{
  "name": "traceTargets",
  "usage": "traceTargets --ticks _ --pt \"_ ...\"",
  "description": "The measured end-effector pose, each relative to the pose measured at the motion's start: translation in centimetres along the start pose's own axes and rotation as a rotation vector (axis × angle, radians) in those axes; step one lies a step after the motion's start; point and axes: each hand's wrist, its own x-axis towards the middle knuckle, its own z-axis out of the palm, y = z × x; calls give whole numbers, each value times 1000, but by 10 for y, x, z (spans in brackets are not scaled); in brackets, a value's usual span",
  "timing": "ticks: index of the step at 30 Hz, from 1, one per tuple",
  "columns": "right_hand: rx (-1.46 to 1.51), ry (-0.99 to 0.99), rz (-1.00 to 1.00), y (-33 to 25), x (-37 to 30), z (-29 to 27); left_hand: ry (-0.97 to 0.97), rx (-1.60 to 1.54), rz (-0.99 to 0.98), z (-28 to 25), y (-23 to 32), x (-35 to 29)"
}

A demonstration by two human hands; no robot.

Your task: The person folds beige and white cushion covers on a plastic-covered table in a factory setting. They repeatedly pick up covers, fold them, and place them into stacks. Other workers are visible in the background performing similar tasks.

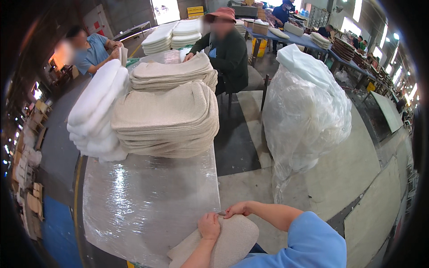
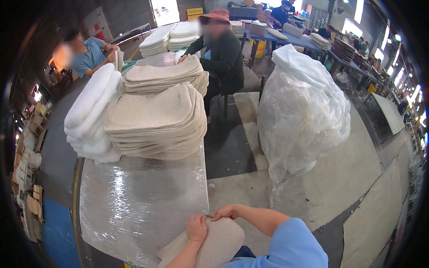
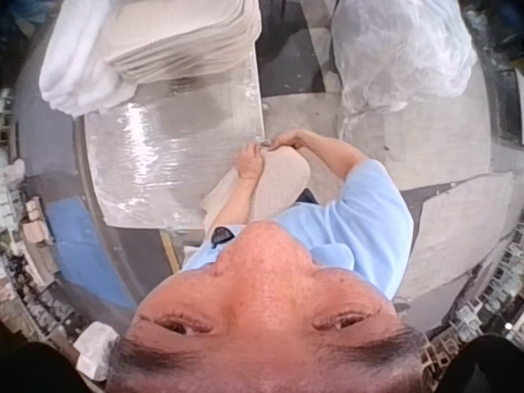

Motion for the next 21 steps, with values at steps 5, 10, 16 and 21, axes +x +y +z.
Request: traceTargets --ticks 5,10,16,21 --pt "-105 40 34 -13 6 5 -73 74 -26 -3 -1 10" --pt "180 232 -315 12 -4 12 -165 -161 -75 -34 -4 15" --pt "779 233 -651 55 -64 75 -602 -104 -391 -232 -127 -112" --pt "970 350 -879 67 -50 100 -154 -385 -681 -237 -154 -228"
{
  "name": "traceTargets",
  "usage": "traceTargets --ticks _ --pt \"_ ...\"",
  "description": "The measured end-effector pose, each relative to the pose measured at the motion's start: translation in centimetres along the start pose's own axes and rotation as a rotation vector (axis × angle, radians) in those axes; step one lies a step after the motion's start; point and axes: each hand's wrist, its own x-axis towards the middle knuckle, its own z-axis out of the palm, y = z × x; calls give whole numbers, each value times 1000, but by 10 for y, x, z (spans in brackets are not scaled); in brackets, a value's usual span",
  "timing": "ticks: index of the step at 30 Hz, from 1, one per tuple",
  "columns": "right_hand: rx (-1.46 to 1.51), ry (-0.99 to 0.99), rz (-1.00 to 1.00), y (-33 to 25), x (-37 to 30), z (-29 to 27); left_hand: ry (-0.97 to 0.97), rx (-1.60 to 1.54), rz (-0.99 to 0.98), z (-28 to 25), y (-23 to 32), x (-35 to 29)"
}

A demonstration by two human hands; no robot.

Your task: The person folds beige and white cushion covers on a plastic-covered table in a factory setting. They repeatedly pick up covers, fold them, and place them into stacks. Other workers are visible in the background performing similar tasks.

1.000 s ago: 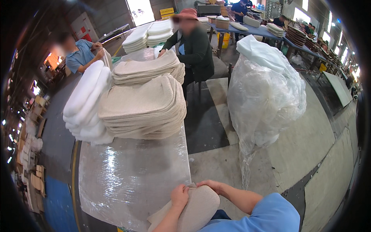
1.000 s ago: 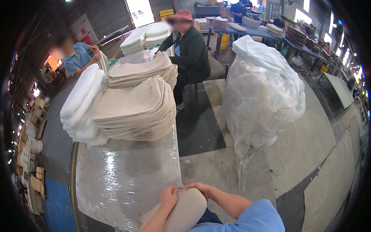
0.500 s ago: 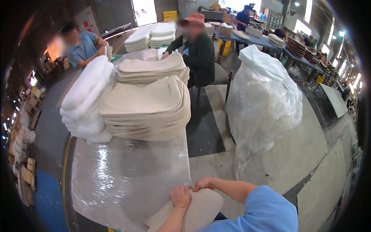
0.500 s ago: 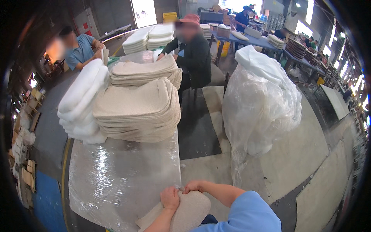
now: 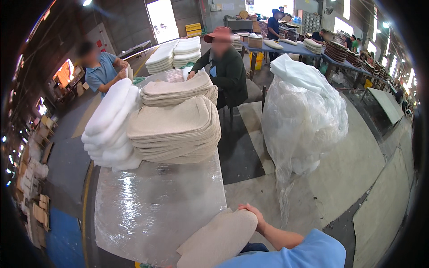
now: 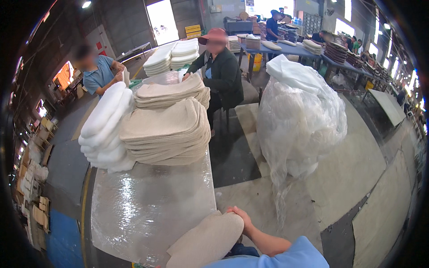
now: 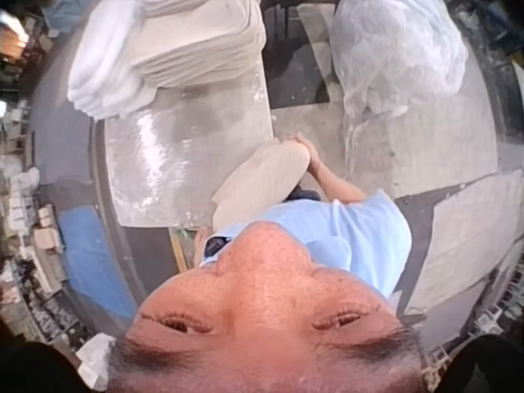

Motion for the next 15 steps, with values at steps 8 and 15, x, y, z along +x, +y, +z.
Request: traceTargets --ticks 8,15 --pt "-207 -76 -309 -62 45 93 -183 -1007 -207 37 27 36" --pt "-730 51 -813 -143 23 228 -326 -1107 -176 65 67 72"
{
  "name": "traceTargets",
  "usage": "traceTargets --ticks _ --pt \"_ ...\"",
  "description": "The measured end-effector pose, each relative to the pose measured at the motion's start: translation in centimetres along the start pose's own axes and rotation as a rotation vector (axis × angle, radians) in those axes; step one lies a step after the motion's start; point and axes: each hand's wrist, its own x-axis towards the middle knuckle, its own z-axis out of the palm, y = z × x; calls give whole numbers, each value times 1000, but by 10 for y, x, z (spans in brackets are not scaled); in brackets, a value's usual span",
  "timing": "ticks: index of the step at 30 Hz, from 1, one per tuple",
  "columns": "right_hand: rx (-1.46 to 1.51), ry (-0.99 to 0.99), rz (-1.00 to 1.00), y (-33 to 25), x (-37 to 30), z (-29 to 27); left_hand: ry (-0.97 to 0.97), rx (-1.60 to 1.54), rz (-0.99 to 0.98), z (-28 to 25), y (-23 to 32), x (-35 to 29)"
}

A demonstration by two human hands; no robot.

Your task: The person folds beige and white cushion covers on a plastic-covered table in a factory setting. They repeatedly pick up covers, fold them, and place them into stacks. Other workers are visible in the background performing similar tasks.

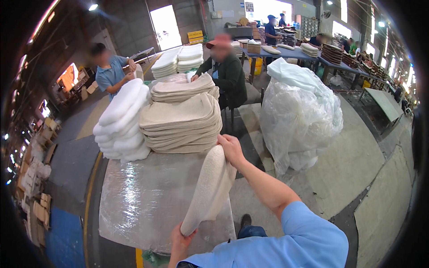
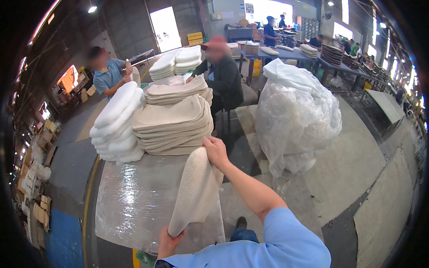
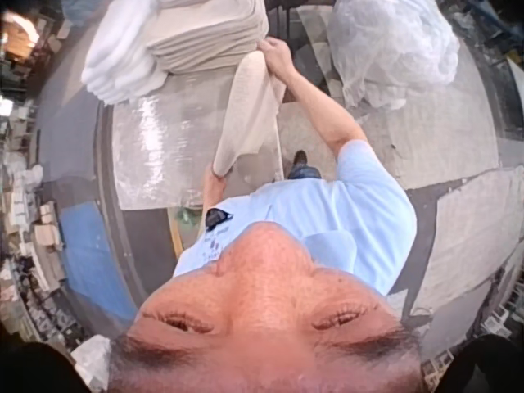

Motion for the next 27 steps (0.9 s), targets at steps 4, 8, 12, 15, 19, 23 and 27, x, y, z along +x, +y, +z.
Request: traceTargets --ticks 4,8,12,15,19,23,27 --pt "-8 64 -151 -33 12 1 20 -112 -17 39 -1 31" --pt "5 75 -230 -55 8 12 80 -74 111 72 3 40" --pt "-30 140 -241 -62 7 15 -74 85 249 80 12 33" --pt "-109 195 -236 -58 10 8 -232 434 587 106 14 3" --pt "-102 142 -257 -65 -3 27 -253 921 1139 177 62 -75" --pt "-128 68 -295 -78 -26 44 -237 1027 1222 205 92 -92" --pt "-199 66 -382 -79 -37 42 -265 1000 1209 209 94 -92"
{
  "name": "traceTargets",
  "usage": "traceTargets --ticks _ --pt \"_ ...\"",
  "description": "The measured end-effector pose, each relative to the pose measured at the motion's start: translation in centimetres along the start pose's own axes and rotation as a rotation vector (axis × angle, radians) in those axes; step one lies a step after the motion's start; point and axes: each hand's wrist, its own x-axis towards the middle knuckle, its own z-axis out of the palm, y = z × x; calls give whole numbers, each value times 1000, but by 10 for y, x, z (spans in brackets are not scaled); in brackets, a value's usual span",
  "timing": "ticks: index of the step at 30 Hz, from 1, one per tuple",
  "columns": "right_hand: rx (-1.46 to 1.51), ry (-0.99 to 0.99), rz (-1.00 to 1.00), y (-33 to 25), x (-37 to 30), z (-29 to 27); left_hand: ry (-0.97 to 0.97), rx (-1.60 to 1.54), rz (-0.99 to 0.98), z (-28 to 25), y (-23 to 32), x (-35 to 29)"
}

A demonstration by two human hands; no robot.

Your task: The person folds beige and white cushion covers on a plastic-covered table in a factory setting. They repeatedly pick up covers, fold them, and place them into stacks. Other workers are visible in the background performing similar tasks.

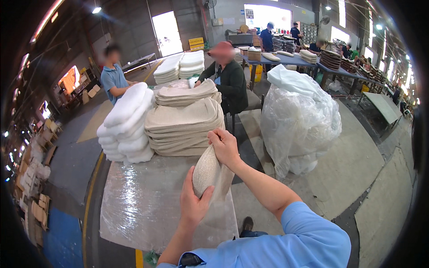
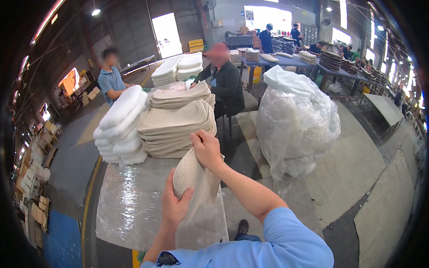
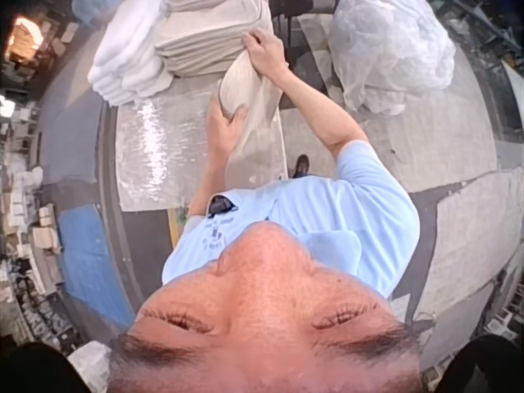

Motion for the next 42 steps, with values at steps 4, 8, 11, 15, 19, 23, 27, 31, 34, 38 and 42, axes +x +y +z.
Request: traceTargets --ticks 4,8,11,15,19,23,27,31,34,38,42 --pt "76 -56 23 -1 -8 -3 -32 -7 -51 4 6 -5" --pt "375 -230 78 0 -12 -5 -3 -64 -10 11 -2 -18" --pt "544 -301 150 1 -16 -5 37 -60 15 14 -2 -26" --pt "743 -303 296 -5 -22 -5 73 -103 5 11 -1 -34" --pt "575 -279 301 -12 -32 -2 167 -135 123 4 -14 -48" --pt "469 -327 251 -10 -59 17 246 54 279 -3 -23 -65" --pt "557 -410 157 -5 -64 33 147 130 471 4 -9 -68" --pt "641 -468 190 -10 -62 36 105 -33 436 6 -10 -61" --pt "698 -504 201 -17 -71 35 70 -266 329 1 -21 -54" --pt "767 -628 158 -36 -92 34 97 -582 77 -10 -37 -24" --pt "888 -745 180 -53 -95 33 124 -693 -5 -19 -43 -8"
